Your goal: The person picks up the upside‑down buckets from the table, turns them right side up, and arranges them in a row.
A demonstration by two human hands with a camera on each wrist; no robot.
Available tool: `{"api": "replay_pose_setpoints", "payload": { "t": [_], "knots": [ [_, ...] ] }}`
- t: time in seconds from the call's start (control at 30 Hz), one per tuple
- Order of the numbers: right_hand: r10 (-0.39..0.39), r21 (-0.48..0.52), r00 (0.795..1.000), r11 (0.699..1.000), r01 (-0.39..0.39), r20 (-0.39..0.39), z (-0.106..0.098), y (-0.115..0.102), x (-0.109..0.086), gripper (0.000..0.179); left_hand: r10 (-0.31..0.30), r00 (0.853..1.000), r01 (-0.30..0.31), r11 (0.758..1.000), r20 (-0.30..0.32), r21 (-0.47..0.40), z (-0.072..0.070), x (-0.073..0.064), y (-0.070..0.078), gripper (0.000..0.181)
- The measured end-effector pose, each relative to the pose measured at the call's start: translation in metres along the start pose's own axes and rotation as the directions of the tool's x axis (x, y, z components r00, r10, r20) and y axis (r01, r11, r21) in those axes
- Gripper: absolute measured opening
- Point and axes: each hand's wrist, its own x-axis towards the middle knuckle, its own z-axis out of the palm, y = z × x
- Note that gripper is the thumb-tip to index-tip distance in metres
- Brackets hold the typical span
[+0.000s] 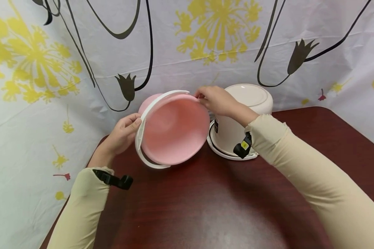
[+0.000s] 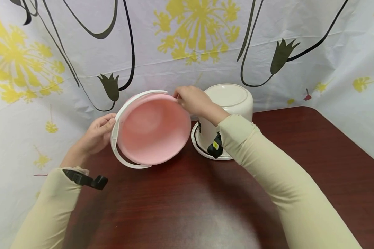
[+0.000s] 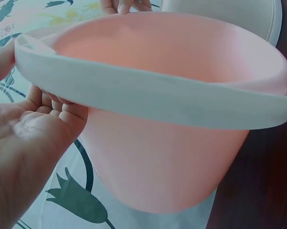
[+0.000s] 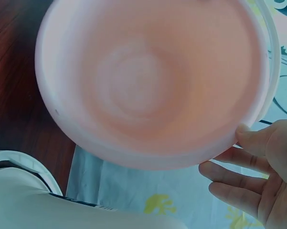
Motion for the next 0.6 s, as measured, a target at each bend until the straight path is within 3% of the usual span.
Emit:
{"api": "replay_pose_setpoints", "payload": {
  "t": [0.17, 0.37, 0.6],
  "knots": [
    [0.015, 0.027, 1.0, 1.0, -0.015, 0.015, 0.0, -0.001, 0.011, 0.02, 0.018, 0.999, -0.019, 0.999, -0.032, -0.027, -0.003, -0.003, -0.001, 0.021],
    [0.007, 0.112, 1.0, 0.994, -0.008, 0.011, 0.0, -0.001, 0.022, 0.022, 0.069, 0.994, -0.079, 0.989, -0.082, -0.127, -0.008, -0.004, -0.005, 0.028],
    [0.041, 0.163, 0.999, 0.986, -0.043, 0.019, 0.001, 0.001, 0.031, 0.024, 0.044, 0.99, -0.075, 0.967, -0.13, -0.243, -0.012, -0.007, -0.007, 0.04]
  ]
}}
